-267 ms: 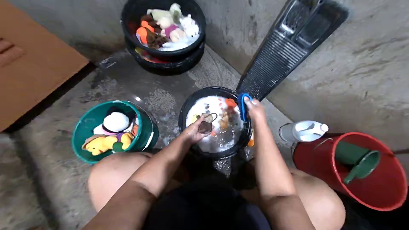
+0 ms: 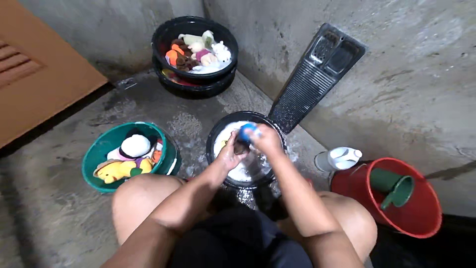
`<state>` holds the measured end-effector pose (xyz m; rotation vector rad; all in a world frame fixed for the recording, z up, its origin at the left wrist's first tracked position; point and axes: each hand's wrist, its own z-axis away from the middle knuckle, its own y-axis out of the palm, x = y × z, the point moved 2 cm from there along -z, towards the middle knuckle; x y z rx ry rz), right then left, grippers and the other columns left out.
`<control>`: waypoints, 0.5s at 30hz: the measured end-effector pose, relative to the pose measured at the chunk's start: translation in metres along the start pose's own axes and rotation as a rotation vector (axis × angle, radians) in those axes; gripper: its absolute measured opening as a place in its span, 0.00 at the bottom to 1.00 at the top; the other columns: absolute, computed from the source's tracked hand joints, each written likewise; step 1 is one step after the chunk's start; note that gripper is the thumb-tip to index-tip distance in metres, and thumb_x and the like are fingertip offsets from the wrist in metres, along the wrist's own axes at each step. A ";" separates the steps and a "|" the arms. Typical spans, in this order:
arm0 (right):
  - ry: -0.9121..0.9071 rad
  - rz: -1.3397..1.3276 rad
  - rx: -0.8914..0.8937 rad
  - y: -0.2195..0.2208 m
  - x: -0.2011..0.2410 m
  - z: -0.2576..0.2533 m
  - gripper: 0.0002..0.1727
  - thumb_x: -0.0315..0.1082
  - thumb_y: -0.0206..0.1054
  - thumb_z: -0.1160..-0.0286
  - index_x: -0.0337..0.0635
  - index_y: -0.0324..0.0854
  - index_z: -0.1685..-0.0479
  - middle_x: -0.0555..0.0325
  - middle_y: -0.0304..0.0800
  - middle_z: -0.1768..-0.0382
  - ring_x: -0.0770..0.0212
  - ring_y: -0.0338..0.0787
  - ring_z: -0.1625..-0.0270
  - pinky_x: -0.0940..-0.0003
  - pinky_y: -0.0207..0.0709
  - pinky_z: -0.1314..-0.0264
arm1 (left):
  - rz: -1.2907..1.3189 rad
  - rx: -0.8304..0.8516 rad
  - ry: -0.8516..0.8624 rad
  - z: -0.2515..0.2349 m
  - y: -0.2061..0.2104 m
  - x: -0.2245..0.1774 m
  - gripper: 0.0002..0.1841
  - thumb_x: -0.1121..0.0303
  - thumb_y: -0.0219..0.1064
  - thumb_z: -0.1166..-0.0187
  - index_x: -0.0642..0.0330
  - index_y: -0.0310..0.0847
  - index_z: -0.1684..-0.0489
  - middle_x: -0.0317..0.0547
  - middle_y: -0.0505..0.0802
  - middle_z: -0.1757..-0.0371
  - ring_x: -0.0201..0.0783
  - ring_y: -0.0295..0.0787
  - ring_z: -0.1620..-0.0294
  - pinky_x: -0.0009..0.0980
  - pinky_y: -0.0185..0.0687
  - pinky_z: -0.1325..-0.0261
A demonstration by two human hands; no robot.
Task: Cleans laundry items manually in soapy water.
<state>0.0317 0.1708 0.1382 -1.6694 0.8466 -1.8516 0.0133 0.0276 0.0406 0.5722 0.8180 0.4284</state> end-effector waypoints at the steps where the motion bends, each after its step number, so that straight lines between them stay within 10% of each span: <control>1: -0.134 0.110 0.082 0.021 0.018 0.013 0.30 0.61 0.67 0.22 0.40 0.91 0.47 0.43 0.94 0.48 0.43 0.92 0.40 0.34 0.81 0.34 | -0.084 0.000 0.078 0.003 0.000 0.006 0.21 0.50 0.45 0.07 0.55 0.74 0.38 0.47 0.88 0.51 0.40 0.87 0.52 0.40 0.85 0.50; 4: -0.446 0.280 0.021 0.058 0.018 0.032 0.31 0.63 0.64 0.22 0.41 0.92 0.60 0.47 0.96 0.61 0.45 0.97 0.53 0.38 0.87 0.51 | -0.241 0.080 0.176 -0.001 -0.016 0.013 0.27 0.45 0.43 0.07 0.54 0.78 0.32 0.39 0.91 0.46 0.29 0.87 0.47 0.31 0.85 0.42; 6: -0.232 0.299 0.076 0.045 -0.007 0.021 0.31 0.63 0.64 0.20 0.40 0.92 0.52 0.44 0.96 0.51 0.41 0.94 0.42 0.34 0.83 0.38 | -0.102 -0.021 0.049 0.011 -0.009 0.010 0.26 0.42 0.47 0.10 0.55 0.77 0.40 0.45 0.90 0.57 0.37 0.88 0.58 0.36 0.86 0.56; 10: 0.180 0.286 0.032 0.021 -0.038 0.007 0.36 0.69 0.61 0.21 0.42 0.89 0.47 0.40 0.94 0.47 0.37 0.92 0.40 0.30 0.80 0.38 | -0.257 -0.049 0.019 0.012 -0.016 0.011 0.35 0.35 0.42 0.12 0.52 0.72 0.23 0.52 0.88 0.41 0.46 0.87 0.45 0.43 0.84 0.44; 15: -0.243 0.145 -0.016 0.062 0.001 0.036 0.31 0.63 0.70 0.27 0.37 0.91 0.65 0.44 0.95 0.62 0.42 0.95 0.52 0.35 0.85 0.48 | -0.053 -0.059 0.117 0.023 -0.020 0.030 0.14 0.63 0.40 0.04 0.56 0.71 0.42 0.45 0.85 0.59 0.38 0.84 0.60 0.38 0.84 0.55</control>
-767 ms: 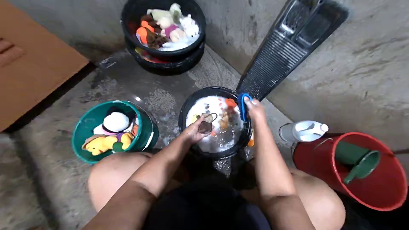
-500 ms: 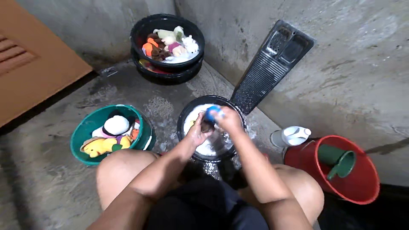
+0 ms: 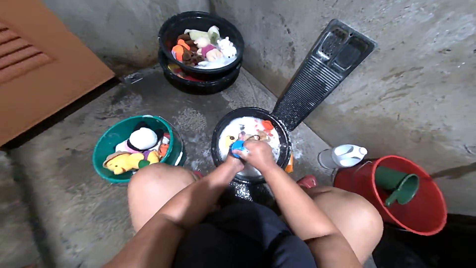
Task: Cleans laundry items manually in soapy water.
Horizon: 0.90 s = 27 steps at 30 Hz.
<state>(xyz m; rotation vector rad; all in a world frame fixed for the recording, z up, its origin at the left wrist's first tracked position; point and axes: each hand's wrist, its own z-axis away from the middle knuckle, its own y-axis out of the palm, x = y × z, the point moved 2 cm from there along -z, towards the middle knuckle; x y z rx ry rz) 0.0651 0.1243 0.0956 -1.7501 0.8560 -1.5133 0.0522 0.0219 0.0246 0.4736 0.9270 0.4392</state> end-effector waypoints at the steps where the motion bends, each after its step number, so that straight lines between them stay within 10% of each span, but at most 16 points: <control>1: -0.006 0.026 0.018 -0.001 -0.008 0.000 0.32 0.63 0.69 0.26 0.37 0.91 0.64 0.43 0.95 0.61 0.41 0.95 0.51 0.34 0.84 0.46 | -0.018 0.030 -0.015 -0.003 0.000 -0.001 0.16 0.58 0.42 0.04 0.57 0.73 0.43 0.44 0.87 0.61 0.38 0.85 0.62 0.37 0.85 0.58; 5: 0.290 0.199 0.138 -0.019 -0.082 -0.001 0.35 0.67 0.63 0.21 0.40 0.91 0.49 0.40 0.95 0.48 0.38 0.93 0.40 0.31 0.81 0.37 | -0.133 0.059 -0.117 -0.013 0.001 -0.011 0.35 0.34 0.40 0.12 0.55 0.76 0.32 0.48 0.90 0.53 0.40 0.87 0.57 0.38 0.85 0.53; 9: 0.326 0.024 0.056 -0.018 -0.052 0.002 0.32 0.62 0.70 0.25 0.35 0.91 0.53 0.38 0.94 0.52 0.37 0.93 0.43 0.31 0.81 0.37 | -0.201 0.037 -0.042 -0.018 -0.005 -0.003 0.35 0.36 0.40 0.10 0.51 0.71 0.20 0.51 0.89 0.39 0.45 0.87 0.41 0.45 0.84 0.39; 12: 0.094 0.043 0.189 -0.003 -0.005 0.001 0.33 0.65 0.67 0.25 0.39 0.92 0.58 0.42 0.96 0.56 0.40 0.94 0.46 0.32 0.82 0.42 | -0.065 0.116 0.044 -0.017 -0.015 0.011 0.24 0.49 0.42 0.05 0.55 0.74 0.30 0.46 0.89 0.48 0.38 0.86 0.48 0.40 0.84 0.43; 19: 0.459 0.200 0.258 -0.027 -0.095 -0.002 0.37 0.70 0.61 0.22 0.41 0.89 0.48 0.37 0.94 0.49 0.34 0.92 0.41 0.27 0.79 0.40 | -0.188 0.046 -0.015 -0.022 -0.005 -0.006 0.39 0.32 0.36 0.13 0.48 0.67 0.16 0.50 0.88 0.33 0.45 0.85 0.34 0.47 0.82 0.33; 27: 0.042 0.064 0.098 0.008 -0.021 0.008 0.32 0.63 0.67 0.23 0.37 0.92 0.59 0.42 0.96 0.57 0.40 0.95 0.47 0.33 0.83 0.43 | -0.129 0.085 0.048 -0.021 -0.011 0.009 0.28 0.42 0.42 0.08 0.52 0.76 0.28 0.47 0.91 0.48 0.40 0.88 0.48 0.41 0.85 0.44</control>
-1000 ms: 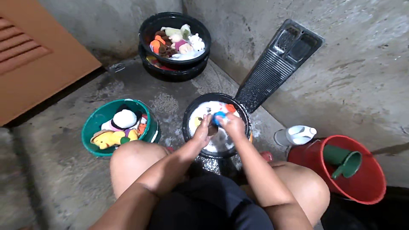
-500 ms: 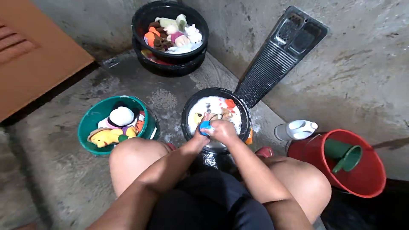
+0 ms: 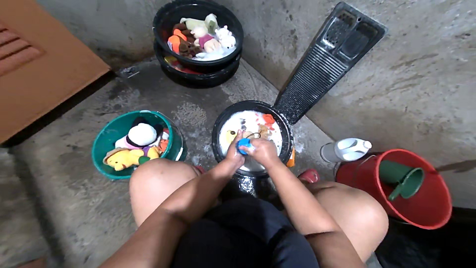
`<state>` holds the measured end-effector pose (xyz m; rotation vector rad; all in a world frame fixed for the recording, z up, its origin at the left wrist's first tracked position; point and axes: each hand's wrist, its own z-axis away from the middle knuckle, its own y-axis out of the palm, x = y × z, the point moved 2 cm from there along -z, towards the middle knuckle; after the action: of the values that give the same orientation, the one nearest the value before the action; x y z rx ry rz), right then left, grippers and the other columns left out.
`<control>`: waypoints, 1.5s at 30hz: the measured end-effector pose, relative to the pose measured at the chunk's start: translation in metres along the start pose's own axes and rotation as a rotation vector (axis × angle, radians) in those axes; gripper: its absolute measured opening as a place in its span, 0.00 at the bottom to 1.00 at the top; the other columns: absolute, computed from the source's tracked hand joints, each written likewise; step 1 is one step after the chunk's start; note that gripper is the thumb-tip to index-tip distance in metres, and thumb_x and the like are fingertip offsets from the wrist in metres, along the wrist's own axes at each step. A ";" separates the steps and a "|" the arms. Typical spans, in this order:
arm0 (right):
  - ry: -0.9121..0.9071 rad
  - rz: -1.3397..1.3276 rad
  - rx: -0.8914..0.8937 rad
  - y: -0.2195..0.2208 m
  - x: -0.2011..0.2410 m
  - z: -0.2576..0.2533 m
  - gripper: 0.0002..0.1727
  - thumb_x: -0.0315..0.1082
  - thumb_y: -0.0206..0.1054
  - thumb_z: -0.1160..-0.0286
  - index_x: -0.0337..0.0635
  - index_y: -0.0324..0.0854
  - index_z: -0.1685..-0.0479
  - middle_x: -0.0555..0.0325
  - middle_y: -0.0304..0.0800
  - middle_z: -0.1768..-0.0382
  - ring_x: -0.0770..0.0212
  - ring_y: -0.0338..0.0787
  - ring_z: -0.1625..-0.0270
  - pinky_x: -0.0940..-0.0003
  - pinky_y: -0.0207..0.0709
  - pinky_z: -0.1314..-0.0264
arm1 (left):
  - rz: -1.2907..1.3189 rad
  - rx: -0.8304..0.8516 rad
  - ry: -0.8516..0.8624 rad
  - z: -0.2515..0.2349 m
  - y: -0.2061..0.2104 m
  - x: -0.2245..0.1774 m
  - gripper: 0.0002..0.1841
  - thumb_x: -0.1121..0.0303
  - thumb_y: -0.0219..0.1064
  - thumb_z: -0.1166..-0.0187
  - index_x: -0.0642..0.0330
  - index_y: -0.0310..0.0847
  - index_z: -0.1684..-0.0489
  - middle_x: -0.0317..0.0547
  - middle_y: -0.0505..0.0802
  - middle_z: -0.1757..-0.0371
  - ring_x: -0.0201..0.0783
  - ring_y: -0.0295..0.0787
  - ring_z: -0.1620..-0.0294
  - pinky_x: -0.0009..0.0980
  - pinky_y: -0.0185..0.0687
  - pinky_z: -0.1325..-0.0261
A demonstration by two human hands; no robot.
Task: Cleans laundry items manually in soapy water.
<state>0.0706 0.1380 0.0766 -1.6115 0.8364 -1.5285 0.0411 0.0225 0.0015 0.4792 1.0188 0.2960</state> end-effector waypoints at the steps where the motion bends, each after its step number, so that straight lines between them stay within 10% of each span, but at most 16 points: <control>1: 0.055 0.026 0.009 -0.003 -0.016 -0.001 0.32 0.63 0.66 0.22 0.37 0.92 0.55 0.41 0.96 0.54 0.39 0.94 0.44 0.33 0.83 0.40 | -0.053 -0.007 -0.018 -0.001 0.003 -0.004 0.32 0.38 0.40 0.09 0.51 0.73 0.24 0.48 0.91 0.43 0.42 0.88 0.43 0.44 0.85 0.40; 5: 0.533 -0.136 0.154 -0.009 -0.082 -0.007 0.35 0.66 0.61 0.19 0.39 0.88 0.44 0.37 0.92 0.45 0.37 0.90 0.38 0.31 0.78 0.33 | -0.024 -0.001 -0.008 0.001 0.004 -0.020 0.39 0.33 0.31 0.12 0.50 0.66 0.16 0.50 0.88 0.33 0.45 0.86 0.34 0.47 0.83 0.32; 7: 0.693 -0.497 0.101 0.004 -0.093 -0.008 0.28 0.56 0.66 0.16 0.36 0.85 0.40 0.44 0.92 0.54 0.53 0.92 0.54 0.53 0.86 0.47 | 0.021 0.066 0.059 0.000 0.003 -0.029 0.40 0.33 0.26 0.12 0.53 0.68 0.21 0.52 0.90 0.41 0.45 0.89 0.44 0.46 0.87 0.41; 9: 0.706 -0.903 0.071 0.016 -0.083 -0.007 0.20 0.40 0.68 0.15 0.34 0.78 0.36 0.52 0.89 0.65 0.63 0.88 0.71 0.68 0.86 0.65 | 0.035 0.157 0.130 -0.002 0.003 -0.036 0.42 0.34 0.21 0.12 0.54 0.76 0.33 0.49 0.92 0.51 0.43 0.91 0.52 0.43 0.89 0.48; 14: 0.474 -1.225 0.116 0.023 -0.050 -0.006 0.22 0.24 0.68 0.22 0.29 0.71 0.30 0.45 0.90 0.49 0.57 0.93 0.54 0.62 0.89 0.46 | 0.033 0.124 0.119 -0.002 0.008 -0.045 0.37 0.35 0.30 0.11 0.55 0.73 0.30 0.50 0.92 0.46 0.44 0.90 0.46 0.45 0.87 0.42; 19: 0.490 -0.903 0.016 0.028 -0.037 -0.010 0.33 0.34 0.76 0.25 0.34 0.68 0.22 0.41 0.88 0.41 0.54 0.90 0.41 0.56 0.85 0.34 | 0.083 -0.131 -0.242 -0.003 0.010 -0.035 0.40 0.29 0.43 0.17 0.53 0.69 0.20 0.58 0.87 0.36 0.53 0.88 0.41 0.49 0.87 0.41; 23: 0.477 -0.655 0.022 0.027 -0.036 -0.013 0.30 0.40 0.74 0.22 0.33 0.71 0.26 0.37 0.87 0.39 0.48 0.90 0.40 0.49 0.83 0.32 | -0.039 -0.029 -0.187 0.000 0.009 -0.026 0.38 0.35 0.46 0.13 0.55 0.62 0.14 0.57 0.82 0.27 0.52 0.85 0.32 0.49 0.86 0.34; 27: 0.495 -0.538 -0.035 -0.002 -0.039 -0.014 0.27 0.48 0.72 0.20 0.38 0.80 0.30 0.39 0.88 0.37 0.44 0.89 0.35 0.41 0.79 0.28 | 0.056 -0.072 -0.259 -0.002 0.005 -0.025 0.26 0.47 0.58 0.12 0.60 0.72 0.29 0.52 0.89 0.48 0.42 0.89 0.53 0.35 0.88 0.52; 30: 0.422 -0.314 -0.214 -0.026 -0.030 -0.010 0.28 0.57 0.65 0.17 0.37 0.87 0.43 0.38 0.93 0.46 0.38 0.91 0.41 0.32 0.79 0.35 | 0.155 -0.055 -0.339 0.002 0.007 -0.021 0.26 0.43 0.53 0.12 0.58 0.75 0.40 0.50 0.89 0.57 0.39 0.87 0.65 0.31 0.85 0.65; 34: -0.118 -0.117 -0.079 -0.001 0.012 0.004 0.29 0.60 0.69 0.25 0.37 0.90 0.64 0.45 0.95 0.64 0.44 0.96 0.54 0.37 0.86 0.49 | 0.192 0.138 -0.281 0.042 0.002 -0.022 0.20 0.55 0.37 0.04 0.55 0.71 0.35 0.43 0.86 0.50 0.35 0.84 0.48 0.34 0.83 0.40; 38: 0.092 -0.100 -0.040 -0.005 -0.047 -0.002 0.28 0.57 0.70 0.22 0.35 0.91 0.54 0.40 0.96 0.54 0.39 0.94 0.45 0.33 0.82 0.38 | 0.198 -0.080 -0.327 0.014 0.016 -0.015 0.24 0.44 0.55 0.12 0.55 0.73 0.35 0.48 0.87 0.53 0.40 0.86 0.60 0.34 0.85 0.59; 41: 0.289 -0.117 -0.055 -0.015 -0.058 -0.004 0.30 0.60 0.69 0.21 0.36 0.90 0.50 0.39 0.95 0.51 0.38 0.93 0.42 0.32 0.80 0.36 | 0.193 -0.079 -0.331 0.015 0.017 -0.010 0.25 0.46 0.55 0.11 0.56 0.70 0.30 0.49 0.86 0.47 0.41 0.87 0.55 0.34 0.87 0.54; 45: -0.161 -0.170 -0.253 0.007 0.002 0.007 0.27 0.57 0.75 0.30 0.35 0.90 0.70 0.46 0.94 0.68 0.46 0.96 0.59 0.40 0.88 0.53 | 0.313 0.042 -0.288 0.032 0.009 -0.009 0.20 0.53 0.39 0.05 0.55 0.73 0.40 0.45 0.87 0.53 0.39 0.84 0.51 0.40 0.83 0.44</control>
<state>0.0775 0.1335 0.0715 -2.0066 0.8473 -1.4267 0.0642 0.0186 0.0261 0.6997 0.6690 0.4701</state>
